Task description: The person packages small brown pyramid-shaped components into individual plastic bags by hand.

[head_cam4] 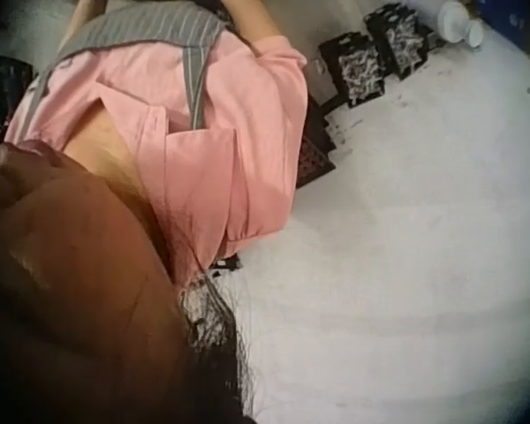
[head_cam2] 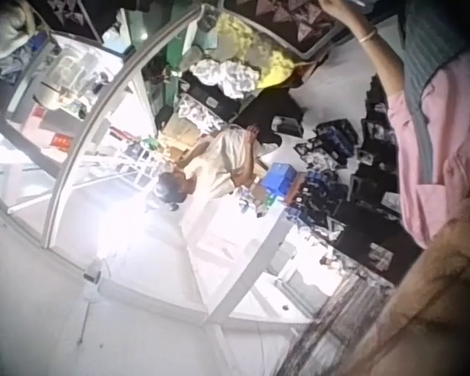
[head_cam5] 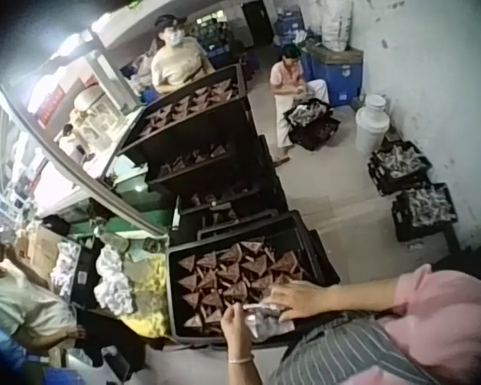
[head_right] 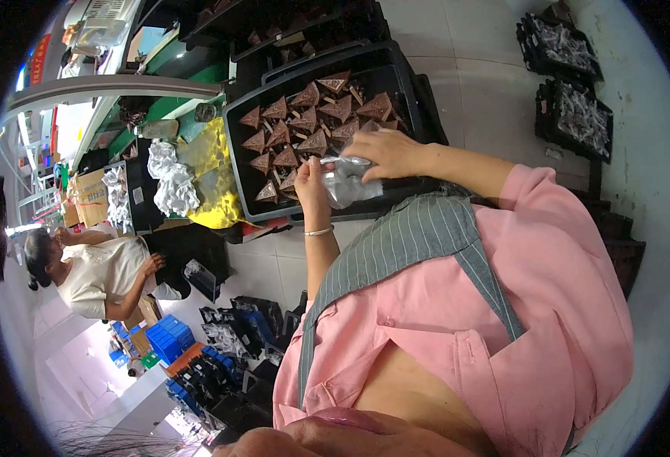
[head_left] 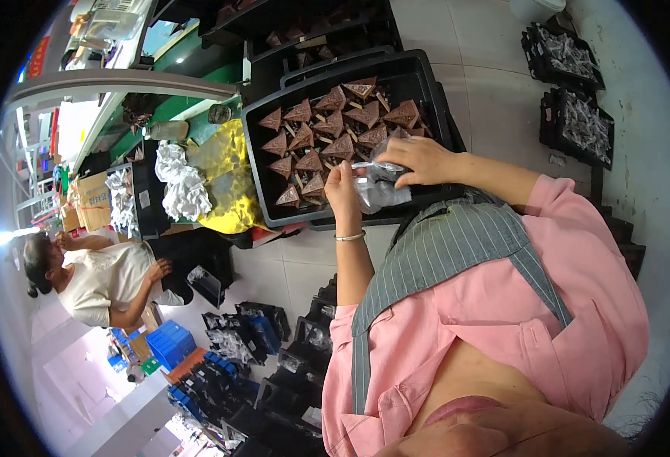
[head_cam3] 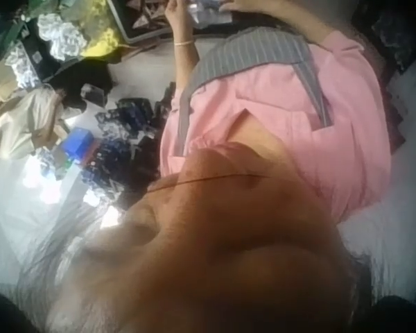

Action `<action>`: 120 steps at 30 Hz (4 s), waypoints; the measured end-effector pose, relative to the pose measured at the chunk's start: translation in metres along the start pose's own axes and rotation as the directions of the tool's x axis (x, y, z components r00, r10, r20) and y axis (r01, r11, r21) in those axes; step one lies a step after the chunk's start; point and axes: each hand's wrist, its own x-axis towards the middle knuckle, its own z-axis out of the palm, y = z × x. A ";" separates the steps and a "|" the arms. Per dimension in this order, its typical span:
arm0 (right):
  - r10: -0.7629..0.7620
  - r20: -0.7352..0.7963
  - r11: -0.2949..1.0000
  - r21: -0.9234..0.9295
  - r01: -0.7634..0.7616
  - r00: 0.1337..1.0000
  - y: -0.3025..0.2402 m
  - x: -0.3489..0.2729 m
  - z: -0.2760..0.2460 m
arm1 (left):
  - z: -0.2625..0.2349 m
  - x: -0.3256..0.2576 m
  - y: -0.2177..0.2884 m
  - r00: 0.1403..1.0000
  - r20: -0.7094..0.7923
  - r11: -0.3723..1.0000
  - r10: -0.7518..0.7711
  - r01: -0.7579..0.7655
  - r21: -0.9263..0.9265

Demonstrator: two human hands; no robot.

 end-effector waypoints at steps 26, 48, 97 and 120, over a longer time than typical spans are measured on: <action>0.589 0.057 0.808 -0.041 -0.587 0.806 0.088 0.055 -0.045 | -0.002 0.021 0.024 0.967 0.245 0.668 0.066 0.140 -0.731; 0.299 -0.297 0.903 0.394 -0.169 0.907 -0.033 0.018 0.021 | 0.019 -0.048 0.029 0.974 0.191 0.898 0.119 -0.024 -0.440; 0.477 0.116 0.386 0.863 -0.327 0.871 -0.030 0.048 -0.031 | -0.041 -0.052 0.027 0.909 0.144 0.868 0.392 -0.417 0.271; 0.318 0.450 0.420 0.722 -0.550 0.834 -0.054 0.019 -0.008 | -0.003 -0.075 0.054 0.631 0.069 0.496 0.773 -0.668 0.555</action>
